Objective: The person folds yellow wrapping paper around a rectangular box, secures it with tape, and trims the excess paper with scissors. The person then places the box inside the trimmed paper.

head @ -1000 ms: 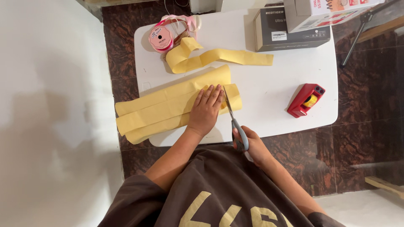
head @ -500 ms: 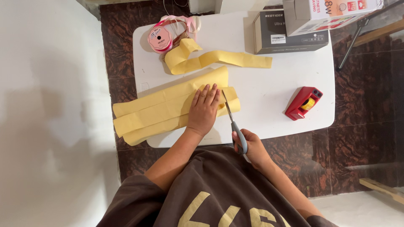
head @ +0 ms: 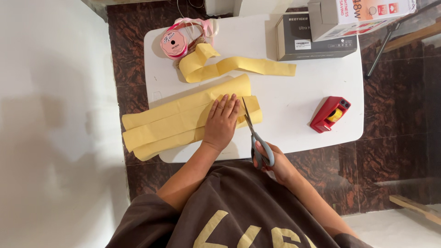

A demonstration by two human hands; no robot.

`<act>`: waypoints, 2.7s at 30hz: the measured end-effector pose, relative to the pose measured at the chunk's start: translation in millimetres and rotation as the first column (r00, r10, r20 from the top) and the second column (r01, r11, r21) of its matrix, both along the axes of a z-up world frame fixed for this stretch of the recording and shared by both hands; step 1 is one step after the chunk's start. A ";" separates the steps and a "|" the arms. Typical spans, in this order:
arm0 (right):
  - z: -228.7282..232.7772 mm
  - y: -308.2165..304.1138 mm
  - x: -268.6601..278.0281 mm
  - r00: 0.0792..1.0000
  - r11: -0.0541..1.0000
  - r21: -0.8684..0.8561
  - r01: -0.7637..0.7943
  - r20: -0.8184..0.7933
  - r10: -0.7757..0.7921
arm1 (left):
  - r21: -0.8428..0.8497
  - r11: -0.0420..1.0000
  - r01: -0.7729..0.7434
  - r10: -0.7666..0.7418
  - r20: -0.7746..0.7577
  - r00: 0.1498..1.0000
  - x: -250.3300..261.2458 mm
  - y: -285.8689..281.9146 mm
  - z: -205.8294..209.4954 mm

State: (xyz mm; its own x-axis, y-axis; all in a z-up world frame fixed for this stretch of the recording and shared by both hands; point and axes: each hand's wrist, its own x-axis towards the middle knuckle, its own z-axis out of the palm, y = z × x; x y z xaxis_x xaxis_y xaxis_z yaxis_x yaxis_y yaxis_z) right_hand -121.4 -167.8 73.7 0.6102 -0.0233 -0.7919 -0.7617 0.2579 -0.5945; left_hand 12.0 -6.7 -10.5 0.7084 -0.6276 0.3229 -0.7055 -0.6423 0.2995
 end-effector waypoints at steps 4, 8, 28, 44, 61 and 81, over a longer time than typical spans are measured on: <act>-0.6 1.9 12.3 0.999 1.000 -0.026 0.004 -0.043 -0.005 | 0.009 1.000 0.015 -0.015 -0.007 1.000 0.4 0.8 2.0; -0.6 1.5 19.4 0.997 1.000 -0.018 0.005 -0.078 -0.007 | 0.005 1.000 0.013 -0.013 0.000 1.000 -0.6 0.9 3.0; 1.7 -0.4 28.6 0.995 0.998 -0.059 -0.023 -0.094 0.017 | -0.063 0.997 -0.040 0.038 -0.045 0.998 6.0 3.9 8.2; 12.0 -20.8 52.1 0.976 0.972 -0.114 -0.208 -0.094 0.198 | 0.056 0.989 -0.135 0.140 -0.110 0.984 18.1 -7.4 0.6; 17.2 -29.6 60.4 0.963 0.959 -0.106 -0.262 -0.093 0.252 | -0.005 0.980 -0.201 0.196 -0.197 0.961 33.1 -11.7 8.8; 34.3 -19.4 73.7 0.957 0.961 -0.035 -0.274 -0.107 0.269 | 0.040 0.984 -0.173 0.176 -0.094 0.980 28.6 -9.6 12.9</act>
